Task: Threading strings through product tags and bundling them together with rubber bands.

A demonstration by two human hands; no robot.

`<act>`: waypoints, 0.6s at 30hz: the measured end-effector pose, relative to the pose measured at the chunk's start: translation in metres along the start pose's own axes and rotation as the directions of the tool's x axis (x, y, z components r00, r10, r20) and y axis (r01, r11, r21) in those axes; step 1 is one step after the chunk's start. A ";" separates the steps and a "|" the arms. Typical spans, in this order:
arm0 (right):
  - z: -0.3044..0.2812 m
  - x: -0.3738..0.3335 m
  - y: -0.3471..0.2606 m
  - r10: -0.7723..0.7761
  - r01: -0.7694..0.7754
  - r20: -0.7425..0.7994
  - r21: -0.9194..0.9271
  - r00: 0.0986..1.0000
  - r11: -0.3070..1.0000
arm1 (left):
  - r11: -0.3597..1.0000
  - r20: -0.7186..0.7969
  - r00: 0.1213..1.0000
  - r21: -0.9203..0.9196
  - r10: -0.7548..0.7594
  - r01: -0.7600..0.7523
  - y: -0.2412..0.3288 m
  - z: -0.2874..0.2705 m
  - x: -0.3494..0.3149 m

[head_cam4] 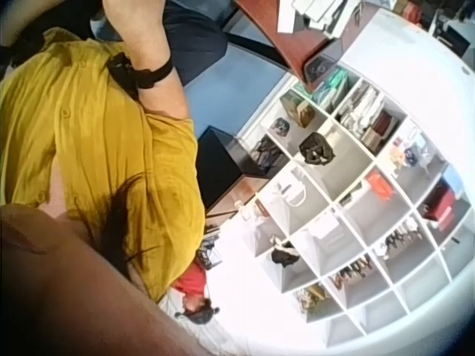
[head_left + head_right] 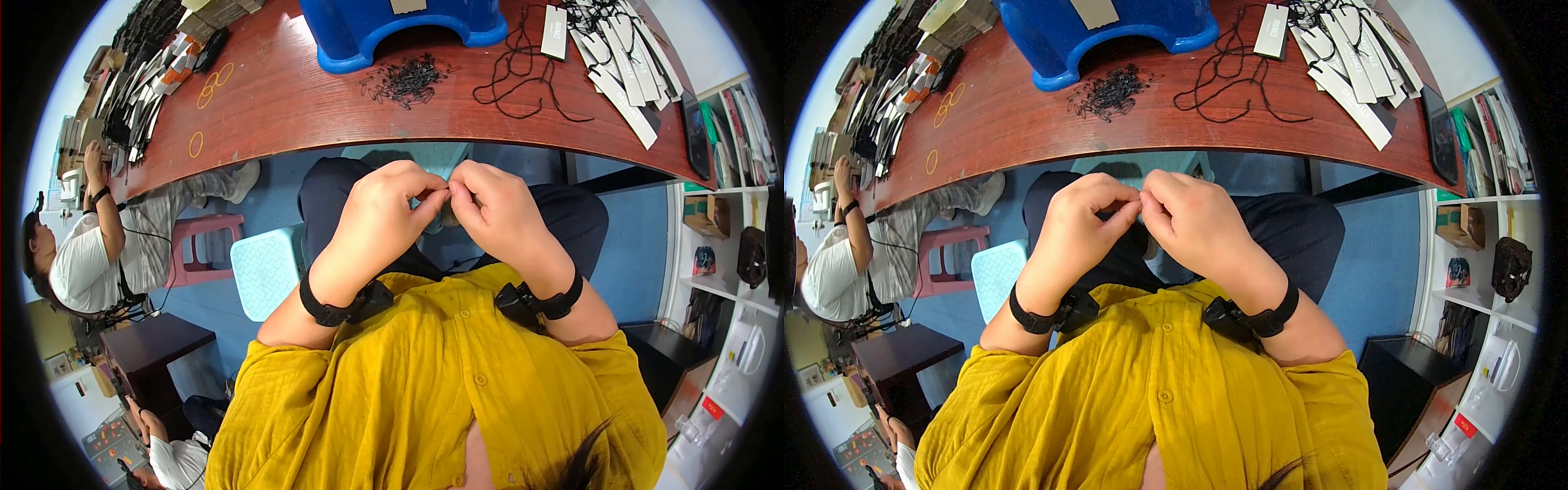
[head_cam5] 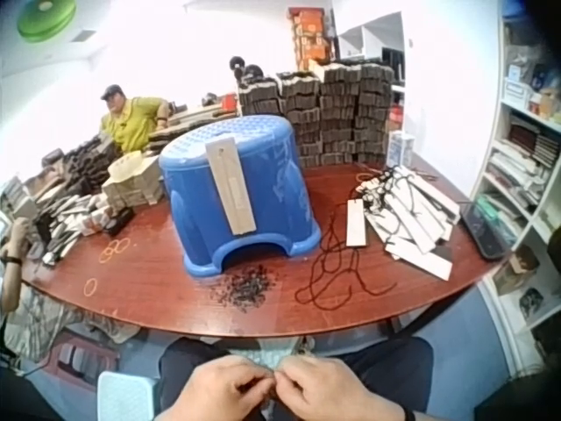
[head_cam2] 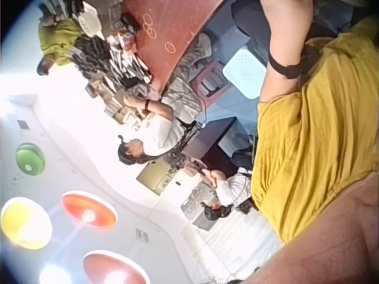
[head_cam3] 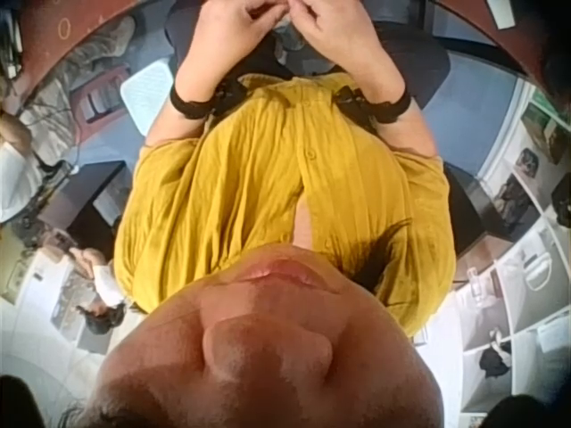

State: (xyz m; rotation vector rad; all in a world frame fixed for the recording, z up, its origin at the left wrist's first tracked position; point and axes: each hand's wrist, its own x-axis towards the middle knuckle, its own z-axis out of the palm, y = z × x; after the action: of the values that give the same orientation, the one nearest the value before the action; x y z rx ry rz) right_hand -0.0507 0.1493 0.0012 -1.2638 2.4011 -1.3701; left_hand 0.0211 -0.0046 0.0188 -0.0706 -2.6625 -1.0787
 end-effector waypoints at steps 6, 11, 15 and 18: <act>-0.003 -0.002 -0.007 0.201 -0.205 0.042 0.238 0.979 0.949 | 0.535 0.157 0.857 -0.722 -0.491 0.439 -0.010 0.006 -0.002; -0.021 0.003 -0.014 -0.044 0.042 0.059 0.043 0.997 0.998 | 0.802 0.063 0.924 -0.478 -0.376 0.359 -0.009 0.004 -0.001; -0.029 0.017 -0.004 -0.189 0.179 0.146 0.082 0.971 0.981 | 0.979 0.251 0.968 -0.203 0.018 0.035 -0.005 -0.006 0.003; -0.015 0.012 0.009 0.052 -0.190 0.244 0.588 0.968 0.786 | 0.919 0.249 0.968 -0.372 -0.039 0.133 -0.010 -0.007 0.004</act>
State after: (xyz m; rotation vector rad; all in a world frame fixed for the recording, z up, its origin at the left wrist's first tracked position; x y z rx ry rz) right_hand -0.0707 0.1529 0.0064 -0.9880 1.6437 -1.6699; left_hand 0.0170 -0.0162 0.0180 -0.1687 -2.6290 -1.7133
